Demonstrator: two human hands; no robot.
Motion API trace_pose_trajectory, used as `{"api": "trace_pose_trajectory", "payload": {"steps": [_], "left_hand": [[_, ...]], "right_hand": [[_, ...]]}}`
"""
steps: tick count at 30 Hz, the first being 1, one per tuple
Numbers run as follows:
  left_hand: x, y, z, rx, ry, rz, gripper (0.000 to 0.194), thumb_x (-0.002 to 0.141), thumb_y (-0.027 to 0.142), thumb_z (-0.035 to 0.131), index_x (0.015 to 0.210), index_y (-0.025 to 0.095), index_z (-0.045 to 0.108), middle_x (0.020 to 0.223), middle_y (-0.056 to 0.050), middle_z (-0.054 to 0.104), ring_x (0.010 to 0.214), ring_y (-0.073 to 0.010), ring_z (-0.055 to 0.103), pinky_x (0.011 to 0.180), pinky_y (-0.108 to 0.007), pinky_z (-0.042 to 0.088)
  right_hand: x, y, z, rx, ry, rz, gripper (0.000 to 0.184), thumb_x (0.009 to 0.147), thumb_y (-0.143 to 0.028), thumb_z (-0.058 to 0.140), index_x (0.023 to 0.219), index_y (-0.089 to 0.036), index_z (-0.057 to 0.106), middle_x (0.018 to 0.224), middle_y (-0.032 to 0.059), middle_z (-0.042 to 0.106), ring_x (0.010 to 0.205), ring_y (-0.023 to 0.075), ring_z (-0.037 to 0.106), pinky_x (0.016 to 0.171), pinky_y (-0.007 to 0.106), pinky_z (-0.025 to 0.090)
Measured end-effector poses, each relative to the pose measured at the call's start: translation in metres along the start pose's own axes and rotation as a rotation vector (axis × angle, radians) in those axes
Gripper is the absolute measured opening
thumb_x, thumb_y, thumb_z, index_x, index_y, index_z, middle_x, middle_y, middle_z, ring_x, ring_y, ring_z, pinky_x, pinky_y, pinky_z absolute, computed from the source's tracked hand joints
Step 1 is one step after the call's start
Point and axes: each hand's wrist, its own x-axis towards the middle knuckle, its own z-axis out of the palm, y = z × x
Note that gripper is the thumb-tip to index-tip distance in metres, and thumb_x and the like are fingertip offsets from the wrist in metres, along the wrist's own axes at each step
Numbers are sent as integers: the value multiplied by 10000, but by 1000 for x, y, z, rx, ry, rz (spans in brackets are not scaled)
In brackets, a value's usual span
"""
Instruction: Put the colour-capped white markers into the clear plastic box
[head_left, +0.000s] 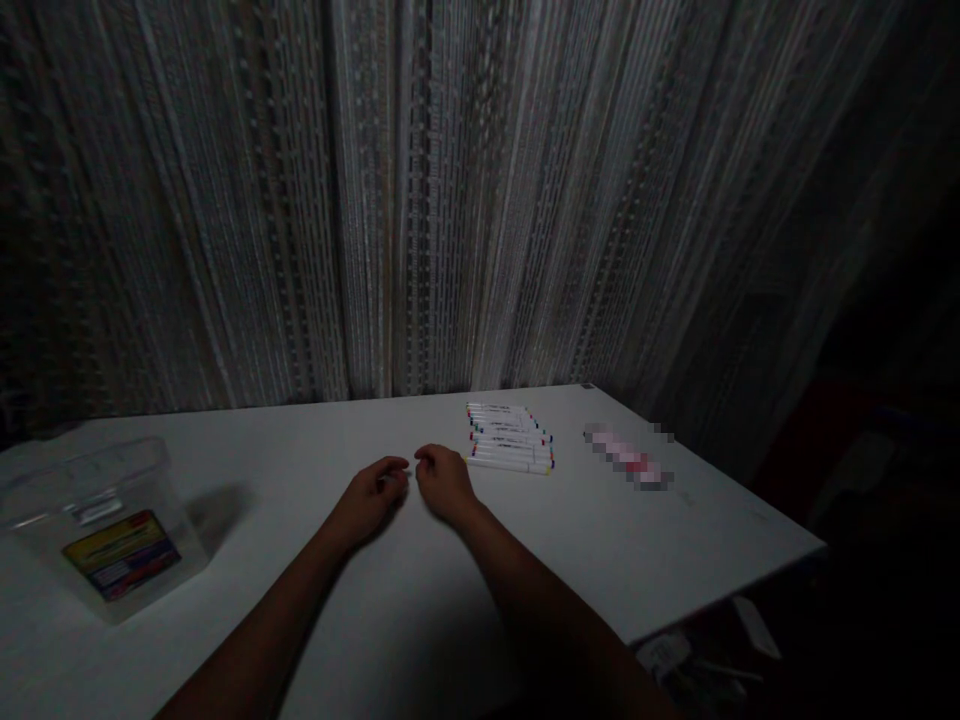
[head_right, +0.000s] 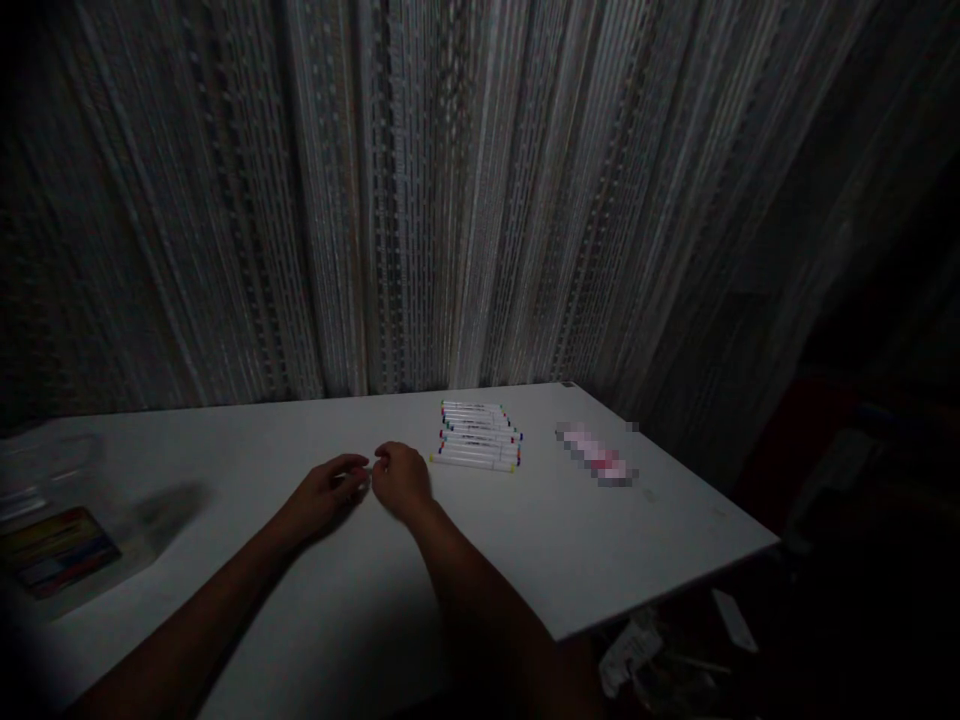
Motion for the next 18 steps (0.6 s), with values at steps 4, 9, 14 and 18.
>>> {"api": "trace_pose_trajectory", "payload": {"steps": [4, 9, 14, 18], "left_hand": [[1, -1, -1, 19, -6, 18, 419, 713, 468, 561, 949, 122, 584, 818, -65, 625, 614, -153, 561, 579, -274, 438], [1, 1, -2, 63, -18, 50, 367, 732, 426, 543, 928, 120, 596, 795, -59, 630, 610, -151, 549, 578, -269, 426], [1, 0, -2, 49, -39, 68, 304, 721, 385, 561, 871, 126, 614, 794, -58, 632, 666, -163, 558, 614, -269, 429], [2, -1, -3, 55, -53, 72, 303, 732, 376, 555, 888, 124, 617, 792, -56, 633, 668, -160, 557, 615, -265, 429]], "right_hand": [[-1, -1, 6, -2, -45, -1, 261, 750, -127, 469, 913, -176, 667, 882, 45, 684, 794, 134, 601, 721, 226, 430], [-3, 1, 7, -34, -91, 3, 248, 749, -168, 478, 899, -188, 675, 855, 40, 690, 771, 137, 601, 692, 229, 417], [-5, 2, 8, -62, -158, 4, 255, 745, -199, 482, 909, -196, 677, 851, 40, 692, 762, 139, 599, 657, 227, 400], [-6, 1, 7, -79, -175, -3, 276, 745, -198, 473, 937, -196, 672, 856, 43, 692, 768, 138, 600, 655, 226, 393]]}}
